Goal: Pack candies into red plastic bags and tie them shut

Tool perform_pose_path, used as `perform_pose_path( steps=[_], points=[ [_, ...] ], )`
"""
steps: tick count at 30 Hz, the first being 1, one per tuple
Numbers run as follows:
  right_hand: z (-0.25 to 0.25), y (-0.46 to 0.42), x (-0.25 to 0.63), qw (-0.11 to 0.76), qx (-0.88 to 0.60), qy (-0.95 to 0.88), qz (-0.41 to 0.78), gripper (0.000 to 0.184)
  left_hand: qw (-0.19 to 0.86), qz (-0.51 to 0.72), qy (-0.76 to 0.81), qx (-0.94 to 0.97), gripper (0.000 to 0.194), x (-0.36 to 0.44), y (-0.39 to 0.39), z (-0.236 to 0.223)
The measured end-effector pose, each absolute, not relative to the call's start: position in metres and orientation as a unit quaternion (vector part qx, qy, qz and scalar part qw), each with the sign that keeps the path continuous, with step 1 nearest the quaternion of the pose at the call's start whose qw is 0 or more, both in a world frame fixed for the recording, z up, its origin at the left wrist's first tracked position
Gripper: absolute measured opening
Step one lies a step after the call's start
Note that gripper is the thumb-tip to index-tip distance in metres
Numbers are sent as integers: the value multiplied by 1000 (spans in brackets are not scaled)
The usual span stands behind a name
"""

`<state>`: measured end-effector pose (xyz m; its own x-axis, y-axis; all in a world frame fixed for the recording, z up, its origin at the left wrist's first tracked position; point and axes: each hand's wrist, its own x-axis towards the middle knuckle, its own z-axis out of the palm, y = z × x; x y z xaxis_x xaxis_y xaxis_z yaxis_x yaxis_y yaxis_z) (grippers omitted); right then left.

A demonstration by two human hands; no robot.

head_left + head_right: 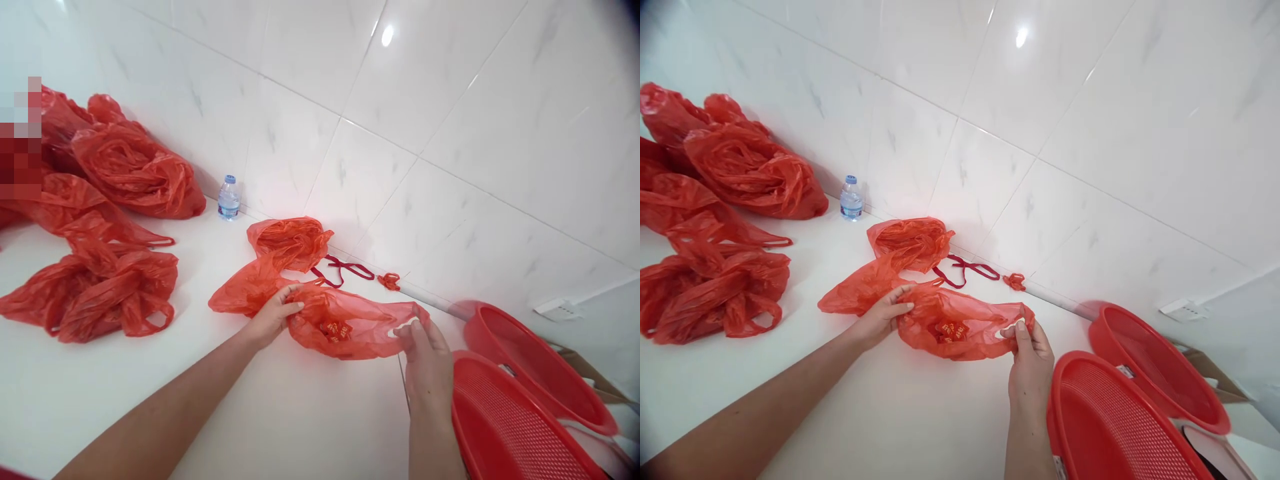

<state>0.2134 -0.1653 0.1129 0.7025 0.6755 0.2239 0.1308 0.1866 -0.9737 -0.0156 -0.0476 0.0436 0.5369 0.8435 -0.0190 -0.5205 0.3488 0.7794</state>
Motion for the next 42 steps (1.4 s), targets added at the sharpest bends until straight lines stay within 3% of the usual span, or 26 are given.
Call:
perform_pose_path(
  steps=[3, 9, 13, 17, 20, 26, 29, 36, 39, 42],
  points=[
    [121, -174, 221, 724, -571, -340, 184, 28, 673, 482, 257, 498, 42, -26, -40, 80],
    [133, -189, 225, 764, -526, -343, 146, 34, 339, 522, 312, 718, 32, -33, -39, 159],
    [135, -196, 222, 758, -542, -332, 145, 28, 153, 472, 327, 805, 22, -34, -45, 185],
    [141, -205, 219, 752, -554, -335, 127, 17, 41, 435, 351, 828, 20, -36, -55, 195],
    [149, -209, 214, 737, -562, -352, 135, 18, 79, 470, 348, 807, 17, -35, -65, 198],
    [160, -212, 199, 679, -591, -392, 192, 37, 405, 526, 300, 684, 23, -34, -66, 200],
    [159, -215, 197, 683, -570, -420, 180, 38, 492, 547, 245, 631, 31, -39, -67, 205],
    [162, -219, 194, 661, -571, -442, 206, 47, 450, 653, 178, 583, 36, -59, -83, 213],
    [158, -213, 196, 602, -617, -450, 235, 50, 398, 664, 221, 593, 33, -63, -81, 193],
    [145, -211, 205, 569, -648, -465, 198, 48, 386, 595, 317, 630, 34, -67, -77, 155]
  ],
)
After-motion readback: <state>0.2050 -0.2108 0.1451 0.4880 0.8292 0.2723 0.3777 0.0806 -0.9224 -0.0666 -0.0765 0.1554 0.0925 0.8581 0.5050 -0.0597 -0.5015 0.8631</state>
